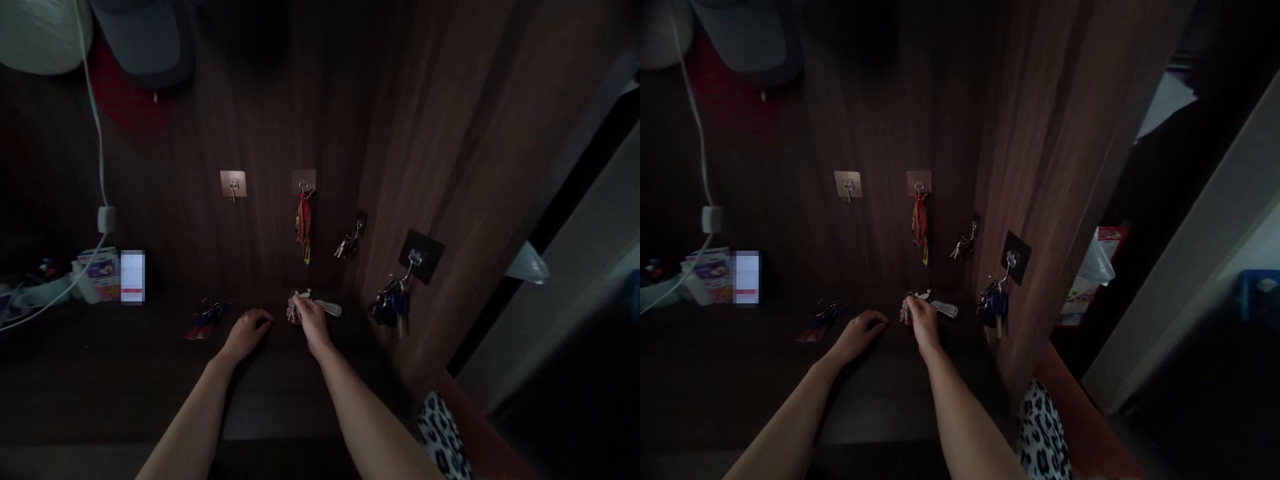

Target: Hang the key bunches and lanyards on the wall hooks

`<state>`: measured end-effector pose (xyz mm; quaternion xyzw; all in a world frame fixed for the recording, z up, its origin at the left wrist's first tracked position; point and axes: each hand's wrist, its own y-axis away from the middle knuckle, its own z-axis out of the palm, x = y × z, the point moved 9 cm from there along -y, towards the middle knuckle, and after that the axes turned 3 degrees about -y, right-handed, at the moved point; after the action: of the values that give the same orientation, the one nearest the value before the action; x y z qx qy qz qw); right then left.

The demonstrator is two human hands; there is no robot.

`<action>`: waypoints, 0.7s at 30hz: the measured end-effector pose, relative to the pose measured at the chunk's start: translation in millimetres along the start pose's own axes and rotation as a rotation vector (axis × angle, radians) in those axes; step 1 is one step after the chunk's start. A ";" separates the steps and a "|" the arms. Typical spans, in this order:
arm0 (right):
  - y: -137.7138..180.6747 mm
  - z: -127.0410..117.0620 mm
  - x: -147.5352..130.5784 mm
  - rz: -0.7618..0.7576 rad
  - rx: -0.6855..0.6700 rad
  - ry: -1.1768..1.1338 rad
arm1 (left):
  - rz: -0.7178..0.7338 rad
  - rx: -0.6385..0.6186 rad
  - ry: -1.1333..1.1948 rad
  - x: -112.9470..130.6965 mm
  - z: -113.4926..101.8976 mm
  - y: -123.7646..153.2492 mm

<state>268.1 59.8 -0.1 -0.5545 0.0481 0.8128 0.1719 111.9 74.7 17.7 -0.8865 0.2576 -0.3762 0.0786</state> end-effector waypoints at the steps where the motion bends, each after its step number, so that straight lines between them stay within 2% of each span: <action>1: 0.2 -0.8 0.1 0.014 0.009 -0.025 | -0.002 -0.001 0.001 -0.4 0.0 -0.2; 10: -4.9 -14.2 -3.2 0.078 0.108 -0.237 | -0.018 -0.014 -0.001 0.8 -0.2 -0.7; 17: -9.0 -26.1 -13.3 0.003 0.191 -0.232 | -0.003 -0.005 0.001 -0.3 -0.1 -2.5; 21: -16.1 -29.3 -33.6 -0.069 0.243 -0.213 | -0.020 -0.005 -0.004 -2.6 0.5 -2.5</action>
<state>310.3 59.4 21.4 -0.4419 0.1084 0.8487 0.2695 111.7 78.2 16.6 -0.8900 0.2497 -0.3743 0.0732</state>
